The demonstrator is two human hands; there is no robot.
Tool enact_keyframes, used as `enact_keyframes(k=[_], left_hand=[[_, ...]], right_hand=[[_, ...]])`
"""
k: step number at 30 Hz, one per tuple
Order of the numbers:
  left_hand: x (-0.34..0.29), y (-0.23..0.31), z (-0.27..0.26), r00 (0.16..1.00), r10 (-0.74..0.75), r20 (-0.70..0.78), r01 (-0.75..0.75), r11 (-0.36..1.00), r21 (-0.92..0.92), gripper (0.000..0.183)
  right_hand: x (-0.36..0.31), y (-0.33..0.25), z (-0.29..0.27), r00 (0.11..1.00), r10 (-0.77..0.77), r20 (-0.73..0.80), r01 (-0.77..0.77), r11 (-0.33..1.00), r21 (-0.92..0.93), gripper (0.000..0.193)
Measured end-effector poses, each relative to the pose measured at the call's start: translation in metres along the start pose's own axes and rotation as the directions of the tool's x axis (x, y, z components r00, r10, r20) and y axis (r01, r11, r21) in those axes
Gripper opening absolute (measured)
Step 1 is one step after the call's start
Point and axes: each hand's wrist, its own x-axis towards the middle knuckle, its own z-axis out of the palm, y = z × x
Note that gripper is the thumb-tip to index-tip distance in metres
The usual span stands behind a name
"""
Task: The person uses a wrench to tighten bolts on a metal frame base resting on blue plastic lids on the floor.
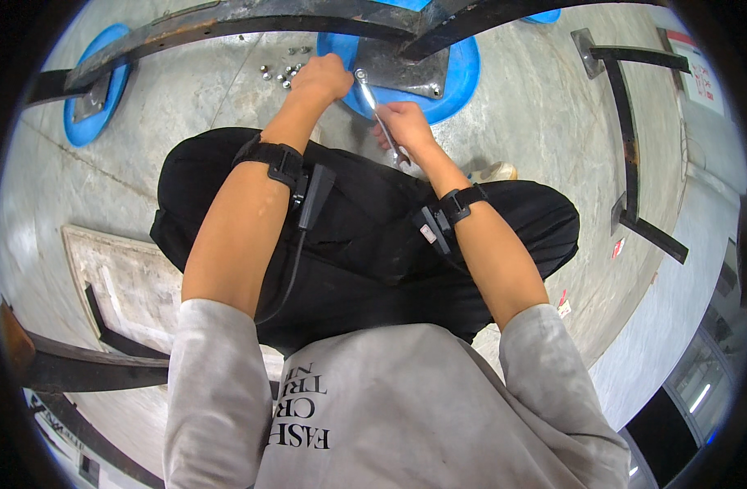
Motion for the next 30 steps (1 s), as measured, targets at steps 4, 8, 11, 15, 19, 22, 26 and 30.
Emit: enact_keyframes(k=[4, 8, 11, 15, 19, 22, 26, 30], left_hand=[[0.001, 0.0, 0.002, 1.0, 0.003, 0.001, -0.003, 1.0, 0.0, 0.037], [-0.002, -0.004, -0.001, 1.0, 0.003, -0.007, -0.003, 1.0, -0.013, 0.036], [-0.003, -0.001, -0.002, 1.0, 0.002, 0.008, -0.002, 1.0, -0.019, 0.035], [-0.003, 0.0, 0.003, 0.996, 0.029, -0.082, -0.028, 1.0, 0.012, 0.03], [-0.002, -0.002, 0.003, 0.992, 0.066, -0.108, -0.063, 0.997, 0.036, 0.032], [-0.001, -0.003, 0.005, 0.988, 0.073, -0.133, -0.069, 0.997, 0.032, 0.032], [0.002, -0.004, 0.007, 0.99, 0.062, -0.124, -0.059, 0.998, 0.032, 0.031], [0.003, -0.006, 0.008, 0.986, 0.078, -0.146, -0.073, 0.997, 0.035, 0.031]], right_hand=[[0.016, -0.006, -0.027, 0.974, -0.217, -0.069, 0.151, 0.841, -0.52, 0.027], [-0.002, -0.055, -0.028, 0.867, -0.496, -0.051, 0.163, 0.379, -0.911, 0.027], [0.013, -0.04, -0.037, 0.746, -0.665, 0.012, 0.323, 0.347, -0.88, 0.027], [0.016, -0.016, -0.038, 0.814, -0.565, -0.136, 0.365, 0.679, -0.637, 0.027], [0.007, 0.004, -0.02, 0.887, -0.447, -0.119, 0.364, 0.833, -0.416, 0.024], [-0.001, 0.008, -0.006, 0.973, -0.203, -0.114, 0.167, 0.95, -0.264, 0.024], [-0.011, 0.003, 0.013, 0.989, -0.105, -0.104, 0.104, 0.994, -0.009, 0.023], [-0.016, -0.001, 0.016, 0.997, -0.024, -0.068, 0.026, 0.999, 0.035, 0.025]])
